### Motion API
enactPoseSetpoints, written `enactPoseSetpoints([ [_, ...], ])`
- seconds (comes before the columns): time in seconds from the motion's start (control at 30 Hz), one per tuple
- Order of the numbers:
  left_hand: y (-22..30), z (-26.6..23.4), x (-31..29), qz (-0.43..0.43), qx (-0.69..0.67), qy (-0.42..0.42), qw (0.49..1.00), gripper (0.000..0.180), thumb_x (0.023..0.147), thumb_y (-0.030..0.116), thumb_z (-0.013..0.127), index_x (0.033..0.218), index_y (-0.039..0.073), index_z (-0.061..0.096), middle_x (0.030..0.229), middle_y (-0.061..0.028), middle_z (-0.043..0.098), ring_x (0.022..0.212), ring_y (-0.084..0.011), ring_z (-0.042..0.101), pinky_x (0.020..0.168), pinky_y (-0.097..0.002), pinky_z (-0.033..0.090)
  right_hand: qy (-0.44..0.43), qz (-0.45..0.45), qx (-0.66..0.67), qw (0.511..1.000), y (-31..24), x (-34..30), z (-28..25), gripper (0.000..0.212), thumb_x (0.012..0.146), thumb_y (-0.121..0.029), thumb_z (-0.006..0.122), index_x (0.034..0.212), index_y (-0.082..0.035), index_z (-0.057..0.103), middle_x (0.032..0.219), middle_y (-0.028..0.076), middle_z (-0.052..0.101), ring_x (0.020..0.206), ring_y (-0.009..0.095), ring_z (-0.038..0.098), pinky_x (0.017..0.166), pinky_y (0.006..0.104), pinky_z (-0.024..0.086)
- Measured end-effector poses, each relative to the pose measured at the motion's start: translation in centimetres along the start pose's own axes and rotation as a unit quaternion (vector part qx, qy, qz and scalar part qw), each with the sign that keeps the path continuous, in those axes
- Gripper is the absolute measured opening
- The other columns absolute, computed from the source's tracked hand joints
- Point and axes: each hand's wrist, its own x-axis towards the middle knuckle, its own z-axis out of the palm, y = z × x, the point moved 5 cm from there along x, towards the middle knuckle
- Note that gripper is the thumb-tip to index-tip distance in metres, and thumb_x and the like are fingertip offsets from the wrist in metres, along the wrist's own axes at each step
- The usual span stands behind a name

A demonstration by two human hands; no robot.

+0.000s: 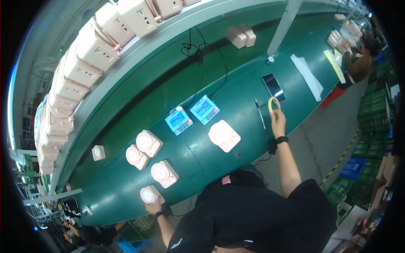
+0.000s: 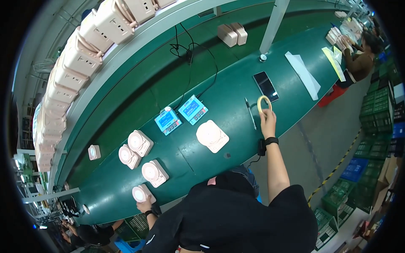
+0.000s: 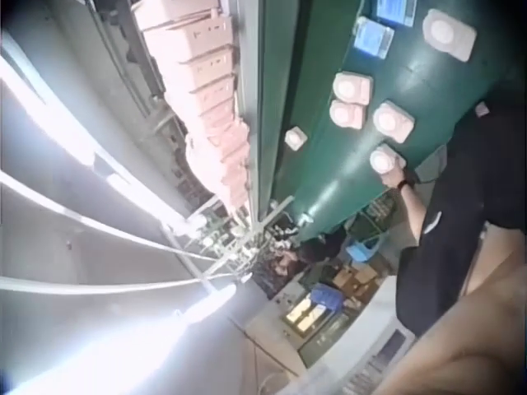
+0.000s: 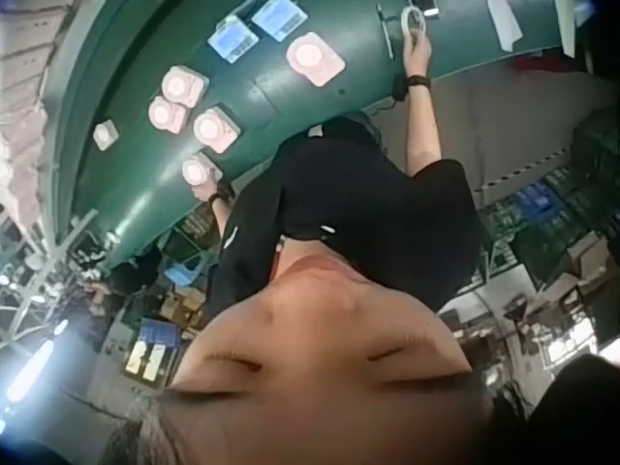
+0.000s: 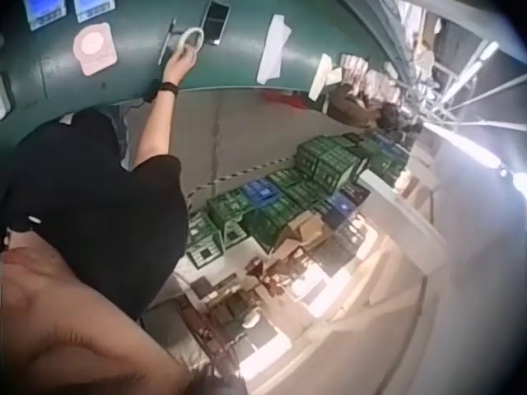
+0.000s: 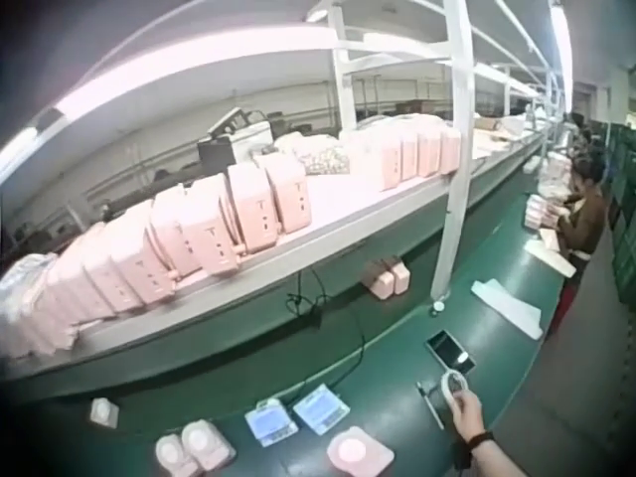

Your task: The person picks up pink electronic devices from a table, presses them against a testing machine, and places them onto a shelf. The person also handles a roll of tape and moves the devices around on the work surface.

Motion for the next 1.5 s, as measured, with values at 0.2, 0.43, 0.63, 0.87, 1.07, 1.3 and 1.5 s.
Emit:
enactPoseSetpoints([
  [0.2, 1.8, 0.7, -2.5, 0.071, -0.076, 0.043, 0.994, 0.086, 0.046, 0.034, 0.085, 0.116, -0.001, 0.05, 0.114, -0.0227, 0.053, 0.109, -0.0392, 0.048, 0.095, -0.0468, 0.04, -0.061, -0.035, 0.461, 0.884, -15.6, -1.0, -6.9, 0.009, 0.085, -0.006, 0.058, 0.089, 0.0, 0.053, 0.087, 0.01, 0.066, 0.087, 0.017, 0.061, 0.098, 0.0439, 0.037],
  [0.43, 15.4, -10.1, -6.3, 0.348, -0.296, 0.112, 0.882, 0.059, 0.07, 0.018, 0.073, 0.119, -0.004, 0.05, 0.113, -0.0206, 0.056, 0.105, -0.0344, 0.053, 0.093, -0.0413, 0.04, -0.201, -0.294, 0.413, 0.839, -27.3, -6.6, -7.9, 0.009, 0.083, -0.006, 0.06, 0.089, -0.005, 0.054, 0.087, 0.009, 0.066, 0.086, 0.02, 0.063, 0.105, 0.0464, 0.029],
  [0.63, 26.1, -20.8, -21.0, 0.632, -0.396, -0.091, 0.66, 0.038, 0.074, 0.007, 0.069, 0.109, -0.002, 0.06, 0.102, -0.0146, 0.061, 0.096, -0.0266, 0.058, 0.084, -0.0353, 0.046, -0.289, -0.349, 0.39, 0.802, -32.7, -11.6, -5.5, 0.013, 0.078, -0.005, 0.065, 0.088, -0.002, 0.058, 0.087, 0.009, 0.065, 0.085, 0.027, 0.062, 0.1, 0.0442, 0.037],
  [0.87, 25.2, -18.0, -19.7, 0.55, -0.481, -0.137, 0.669, 0.026, 0.068, 0.004, 0.075, 0.093, 0.0, 0.068, 0.094, -0.0116, 0.063, 0.085, -0.0213, 0.062, 0.074, -0.0291, 0.05, -0.284, -0.354, 0.341, 0.823, -33.5, -13.7, -4.4, 0.014, 0.077, -0.006, 0.065, 0.087, -0.001, 0.057, 0.087, 0.01, 0.064, 0.084, 0.03, 0.061, 0.093, 0.041, 0.043],
  [1.07, 24.6, -15.8, -17.9, 0.524, -0.481, -0.199, 0.674, 0.021, 0.069, 0.003, 0.075, 0.088, 0.001, 0.068, 0.092, -0.0107, 0.063, 0.081, -0.0189, 0.062, 0.07, -0.028, 0.049, -0.329, -0.335, 0.327, 0.82, -34.0, -14.0, -3.2, 0.013, 0.076, -0.004, 0.064, 0.086, 0.0, 0.057, 0.085, 0.012, 0.064, 0.084, 0.031, 0.061, 0.092, 0.0419, 0.042],
  [1.3, 24.4, -14.6, -16.7, 0.493, -0.46, -0.262, 0.691, 0.01, 0.074, 0.003, 0.071, 0.08, 0.0, 0.063, 0.084, -0.0091, 0.062, 0.076, -0.0188, 0.06, 0.07, -0.0282, 0.047, -0.329, -0.339, 0.306, 0.826, -35.2, -14.2, -2.2, 0.014, 0.076, -0.007, 0.064, 0.088, -0.001, 0.058, 0.081, 0.012, 0.063, 0.077, 0.03, 0.06, 0.082, 0.0384, 0.043],
  [1.5, 24.1, -14.7, -18.4, 0.538, -0.448, -0.268, 0.662, 0.01, 0.076, 0.002, 0.068, 0.081, -0.001, 0.06, 0.081, -0.0082, 0.059, 0.076, -0.0186, 0.058, 0.069, -0.029, 0.045, -0.237, -0.312, 0.24, 0.888, -35.2, -14.0, -0.8, 0.01, 0.076, -0.013, 0.065, 0.079, -0.004, 0.062, 0.063, 0.008, 0.059, 0.061, 0.026, 0.055, 0.063, 0.0349, 0.038],
])
